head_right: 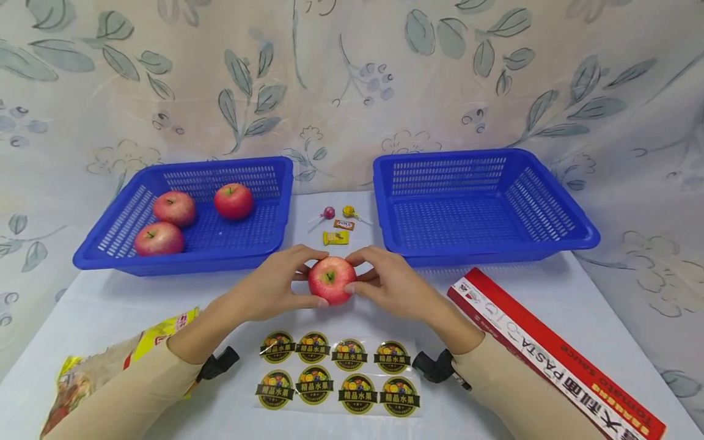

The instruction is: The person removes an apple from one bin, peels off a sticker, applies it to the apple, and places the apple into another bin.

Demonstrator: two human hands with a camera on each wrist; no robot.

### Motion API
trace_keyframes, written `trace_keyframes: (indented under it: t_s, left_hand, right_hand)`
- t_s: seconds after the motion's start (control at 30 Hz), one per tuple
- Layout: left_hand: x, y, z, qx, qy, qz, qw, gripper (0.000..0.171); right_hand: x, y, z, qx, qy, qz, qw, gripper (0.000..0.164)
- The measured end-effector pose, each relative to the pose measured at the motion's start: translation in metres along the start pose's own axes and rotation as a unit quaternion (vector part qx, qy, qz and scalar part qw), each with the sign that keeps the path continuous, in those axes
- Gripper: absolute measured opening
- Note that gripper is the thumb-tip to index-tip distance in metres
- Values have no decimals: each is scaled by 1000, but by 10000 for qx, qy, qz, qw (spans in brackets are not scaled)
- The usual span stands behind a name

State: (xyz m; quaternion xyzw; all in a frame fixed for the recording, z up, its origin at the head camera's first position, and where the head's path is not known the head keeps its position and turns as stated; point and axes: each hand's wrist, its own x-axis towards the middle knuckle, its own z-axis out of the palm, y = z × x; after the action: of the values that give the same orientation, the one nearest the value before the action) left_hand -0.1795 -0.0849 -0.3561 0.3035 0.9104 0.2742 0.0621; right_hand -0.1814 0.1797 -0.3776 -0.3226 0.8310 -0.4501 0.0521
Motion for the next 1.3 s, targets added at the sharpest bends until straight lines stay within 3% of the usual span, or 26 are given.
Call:
trace_keyframes:
  t_s: [0.4,0.63,0.87,1.0,1.3]
  left_hand:
    - [7,-6,3,201,-291,-20,9994,75]
    - [7,-13,7,-662,-376,-187,9969,75]
    - [4,-6,2,-68,-531,-368,9979,89]
    - [-4,-5,-4,53,-558,-460,9974,92]
    - [-42,1,-20,451,-667,-835,9933,84]
  right_hand:
    - [6,6,4,-376,-173,38,9991,40]
    - [6,3,2,-888,-297,-9,9956,45]
    - [1,-4,0,-1230,-232,-62,9921,54]
    - [-3,-9,-2,-1451,15,-201,9892,55]
    - [-13,-23,-6,-1476,201,-521,9875,50]
